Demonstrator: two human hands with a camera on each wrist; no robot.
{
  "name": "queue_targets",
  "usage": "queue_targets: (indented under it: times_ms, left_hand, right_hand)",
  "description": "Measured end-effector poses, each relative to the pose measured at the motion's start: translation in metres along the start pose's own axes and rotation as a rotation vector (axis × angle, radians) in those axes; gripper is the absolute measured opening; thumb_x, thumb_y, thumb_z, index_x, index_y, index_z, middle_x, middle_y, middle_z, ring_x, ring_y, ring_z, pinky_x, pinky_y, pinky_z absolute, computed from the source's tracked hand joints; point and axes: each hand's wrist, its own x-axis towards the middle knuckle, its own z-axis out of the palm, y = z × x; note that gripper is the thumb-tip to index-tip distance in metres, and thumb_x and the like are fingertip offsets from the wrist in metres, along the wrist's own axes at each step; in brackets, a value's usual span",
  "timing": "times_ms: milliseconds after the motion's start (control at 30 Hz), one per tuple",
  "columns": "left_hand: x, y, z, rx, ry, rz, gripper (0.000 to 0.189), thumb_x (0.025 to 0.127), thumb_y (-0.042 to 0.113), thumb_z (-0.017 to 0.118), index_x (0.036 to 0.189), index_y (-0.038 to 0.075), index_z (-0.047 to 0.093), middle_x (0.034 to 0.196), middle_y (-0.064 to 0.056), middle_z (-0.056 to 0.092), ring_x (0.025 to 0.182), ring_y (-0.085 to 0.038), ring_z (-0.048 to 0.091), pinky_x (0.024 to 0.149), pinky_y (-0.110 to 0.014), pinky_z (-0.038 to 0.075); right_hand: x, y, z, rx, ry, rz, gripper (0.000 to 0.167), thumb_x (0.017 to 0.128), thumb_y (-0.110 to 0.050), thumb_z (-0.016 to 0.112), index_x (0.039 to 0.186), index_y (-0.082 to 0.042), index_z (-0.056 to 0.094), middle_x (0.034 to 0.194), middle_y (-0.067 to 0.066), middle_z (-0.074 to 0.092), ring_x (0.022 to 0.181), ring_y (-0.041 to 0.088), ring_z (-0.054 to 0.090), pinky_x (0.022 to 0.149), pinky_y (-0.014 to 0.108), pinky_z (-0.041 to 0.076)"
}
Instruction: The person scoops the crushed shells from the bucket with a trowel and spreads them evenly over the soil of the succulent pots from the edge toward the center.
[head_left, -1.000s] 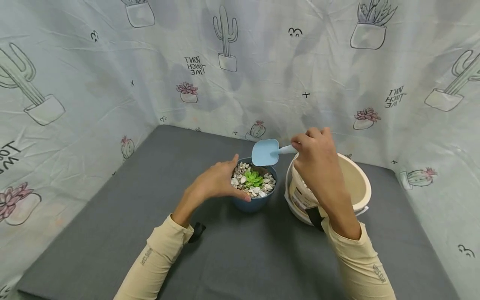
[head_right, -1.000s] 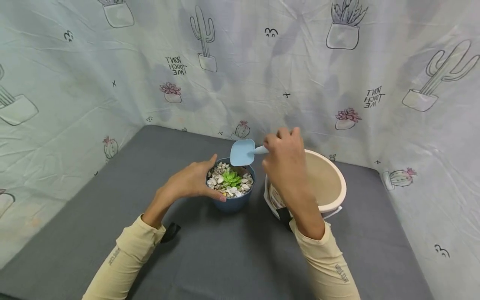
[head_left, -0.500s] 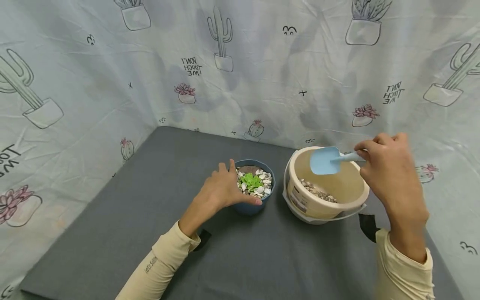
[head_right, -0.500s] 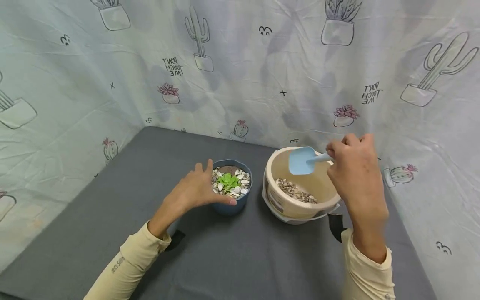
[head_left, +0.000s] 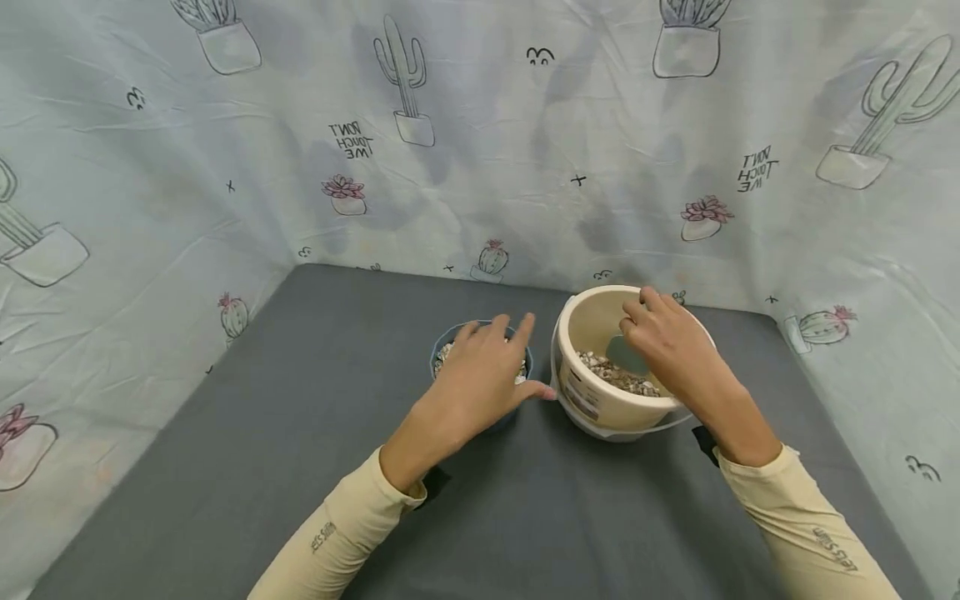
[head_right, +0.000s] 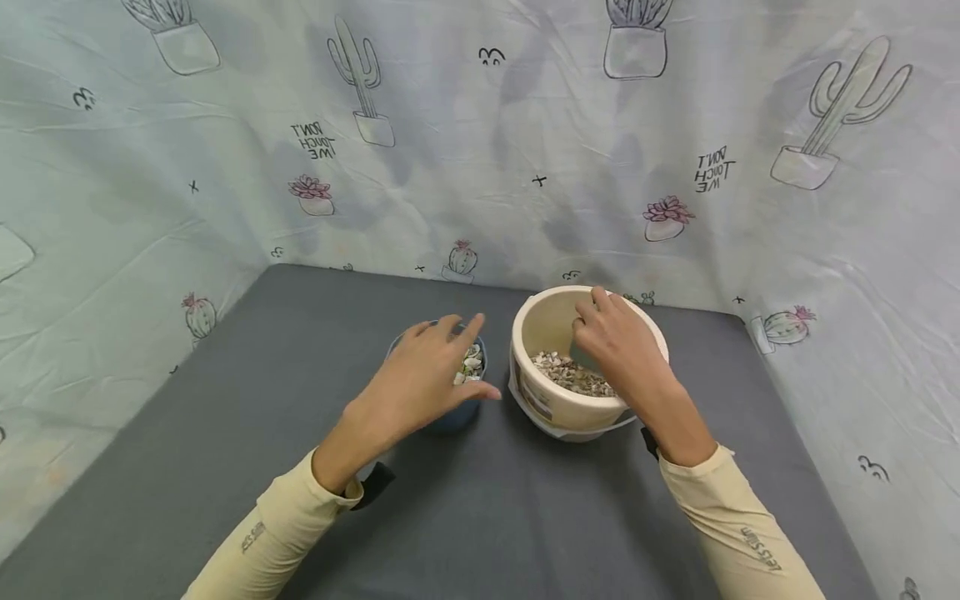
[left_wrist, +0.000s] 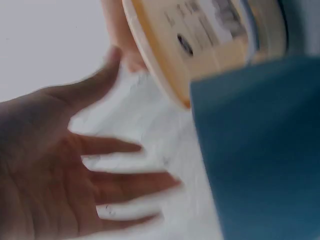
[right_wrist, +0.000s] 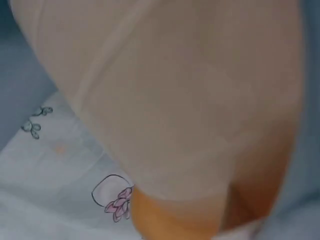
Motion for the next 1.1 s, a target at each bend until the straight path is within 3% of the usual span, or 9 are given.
queue_targets:
  times_ms: [100,200,300,400,600,667,833,933,1100]
  left_hand:
    - [0.009,0.011,0.009,-0.119,0.000,0.197,0.080,0.093,0.060,0.068,0.155,0.012,0.052,0.150,-0.018,0.058,0.130,-0.032,0.065,0.111,-0.045,0.054]
    - [0.012,0.019,0.016,-0.158,-0.020,0.278,0.069,0.097,0.053,0.068,0.150,0.011,0.059,0.150,-0.018,0.057,0.134,-0.030,0.062,0.109,-0.041,0.056]
    - [0.012,0.022,0.019,-0.134,-0.026,0.273,0.068,0.097,0.052,0.069,0.148,0.010,0.060,0.153,-0.019,0.055,0.139,-0.031,0.059,0.111,-0.042,0.055]
    - [0.013,0.023,0.020,-0.137,-0.013,0.277,0.069,0.096,0.051,0.072,0.148,0.008,0.059,0.151,-0.019,0.056,0.134,-0.030,0.062,0.107,-0.041,0.057]
    - [0.014,0.021,0.020,-0.214,-0.027,0.297,0.072,0.093,0.048,0.077,0.149,0.006,0.058,0.149,-0.017,0.055,0.115,-0.024,0.069,0.092,-0.034,0.061]
    - [0.013,0.020,0.021,-0.227,-0.034,0.287,0.072,0.093,0.047,0.077,0.149,0.006,0.058,0.150,-0.018,0.054,0.115,-0.024,0.069,0.091,-0.034,0.061]
    - [0.014,0.018,0.022,-0.249,-0.034,0.281,0.071,0.093,0.045,0.078,0.148,0.005,0.059,0.147,-0.018,0.055,0.108,-0.022,0.069,0.087,-0.033,0.061]
    - [0.014,0.018,0.023,-0.259,-0.032,0.279,0.070,0.093,0.045,0.078,0.147,0.004,0.060,0.147,-0.018,0.055,0.106,-0.021,0.069,0.086,-0.033,0.061]
    - [0.016,0.017,0.024,-0.303,-0.040,0.292,0.070,0.094,0.044,0.077,0.149,0.005,0.058,0.146,-0.016,0.055,0.103,-0.020,0.068,0.085,-0.032,0.060]
  right_hand:
    - [0.002,-0.001,0.004,-0.013,-0.018,0.022,0.015,0.083,0.015,0.075,0.075,0.004,0.069,0.080,0.014,0.058,0.075,0.032,0.046,0.067,0.038,0.044]
    - [0.004,0.000,0.004,-0.015,-0.024,0.072,0.016,0.082,0.015,0.075,0.073,0.005,0.067,0.076,0.016,0.058,0.068,0.030,0.042,0.065,0.038,0.039]
    - [0.006,0.000,0.004,-0.018,-0.043,0.130,0.020,0.078,0.014,0.076,0.068,0.004,0.061,0.071,0.018,0.055,0.063,0.028,0.039,0.066,0.038,0.034]
    - [0.006,0.001,0.002,0.020,-0.080,0.222,0.020,0.072,0.012,0.075,0.066,0.002,0.059,0.068,0.018,0.055,0.062,0.030,0.043,0.069,0.041,0.032]
    - [-0.001,-0.002,-0.002,0.314,-0.147,0.533,0.028,0.066,0.017,0.057,0.053,-0.007,0.052,0.061,0.013,0.055,0.065,0.030,0.048,0.073,0.047,0.031]
    - [-0.001,-0.004,-0.003,0.397,-0.160,0.604,0.033,0.072,0.017,0.056,0.052,-0.009,0.049,0.060,0.010,0.053,0.065,0.028,0.047,0.075,0.048,0.031]
    - [-0.002,-0.004,-0.010,0.535,-0.131,0.733,0.022,0.091,0.007,0.060,0.072,0.006,0.070,0.068,0.019,0.064,0.065,0.030,0.053,0.075,0.046,0.041]
    - [-0.008,0.000,-0.022,0.565,-0.105,0.807,0.018,0.095,0.002,0.062,0.087,0.010,0.076,0.078,0.024,0.072,0.064,0.031,0.056,0.063,0.038,0.043]
    - [-0.023,0.015,-0.042,0.594,-0.106,0.926,0.021,0.100,-0.007,0.063,0.099,0.008,0.078,0.087,0.026,0.074,0.068,0.034,0.058,0.058,0.032,0.040]
